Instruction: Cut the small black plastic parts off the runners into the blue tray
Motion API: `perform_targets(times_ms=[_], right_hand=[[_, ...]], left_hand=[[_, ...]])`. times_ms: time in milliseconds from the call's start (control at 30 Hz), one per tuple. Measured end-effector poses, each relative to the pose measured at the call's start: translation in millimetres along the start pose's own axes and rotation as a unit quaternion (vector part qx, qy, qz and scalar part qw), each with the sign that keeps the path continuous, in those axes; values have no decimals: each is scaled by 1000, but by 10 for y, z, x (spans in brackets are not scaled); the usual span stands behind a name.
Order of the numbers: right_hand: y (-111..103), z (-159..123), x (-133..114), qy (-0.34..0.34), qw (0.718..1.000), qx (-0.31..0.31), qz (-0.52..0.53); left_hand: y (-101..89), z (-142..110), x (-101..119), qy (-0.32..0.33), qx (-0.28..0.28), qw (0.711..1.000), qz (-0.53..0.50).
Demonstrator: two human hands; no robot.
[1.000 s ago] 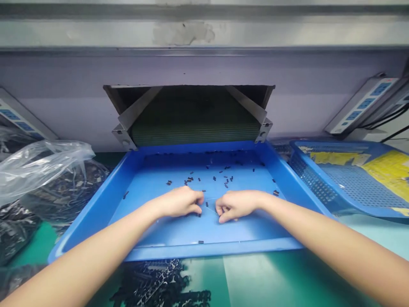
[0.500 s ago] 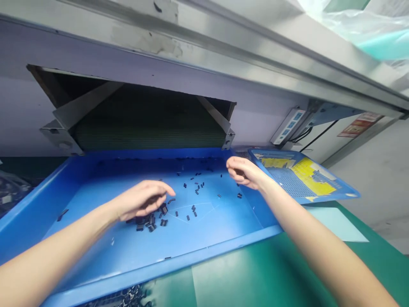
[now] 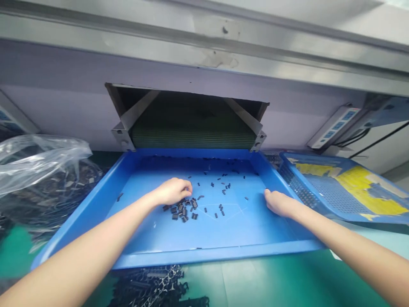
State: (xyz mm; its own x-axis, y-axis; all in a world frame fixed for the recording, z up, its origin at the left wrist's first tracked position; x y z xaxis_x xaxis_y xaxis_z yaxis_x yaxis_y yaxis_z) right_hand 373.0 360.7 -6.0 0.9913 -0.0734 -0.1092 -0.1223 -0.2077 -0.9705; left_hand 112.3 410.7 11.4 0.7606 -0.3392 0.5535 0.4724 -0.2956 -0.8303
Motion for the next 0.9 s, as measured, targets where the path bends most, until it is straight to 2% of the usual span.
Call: perform_targets(times_ms=[100,200,333,400,533,633,767,900], right_hand=[[-32,-15,-182,-37,986,-37,161],[-142,-43,-516,-92,946,-38,309],[-247,4,-1021,-151,903,-25,402],[-217,75,-1263,-172,901,-34,397],[-1,250,-1642,-192,934,-54,296],[208,310,-1827,-208,950,-74,221],[341,303,-1906,-227,949,-86,201],[210,361,-1778,-218,937,-66,264]], left_hand=[[119,-21,5,21,-34,997,71],[227,-26,2,28,-54,994,96],[244,-18,-30,26,-71,995,59],[187,-12,-68,16,-77,997,12],[24,-1,-163,-16,-77,993,-91],[-39,1,-207,-28,-78,988,-132],[-30,-3,-239,-33,-80,989,-116],[4,12,-223,-11,-69,997,-27]])
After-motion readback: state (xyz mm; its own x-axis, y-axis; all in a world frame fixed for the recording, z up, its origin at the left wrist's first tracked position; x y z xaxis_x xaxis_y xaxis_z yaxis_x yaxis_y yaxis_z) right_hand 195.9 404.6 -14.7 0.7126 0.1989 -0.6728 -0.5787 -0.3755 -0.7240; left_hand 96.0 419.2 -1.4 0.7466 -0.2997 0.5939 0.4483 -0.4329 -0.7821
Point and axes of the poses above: each hand's wrist, its own z-axis towards the middle knuckle, its own y-axis out of the palm, x = y × z, the point moved 8 cm from there along z, towards the middle knuckle, and after that the axes turned 11 degrees about x, right-handed, at the moved point
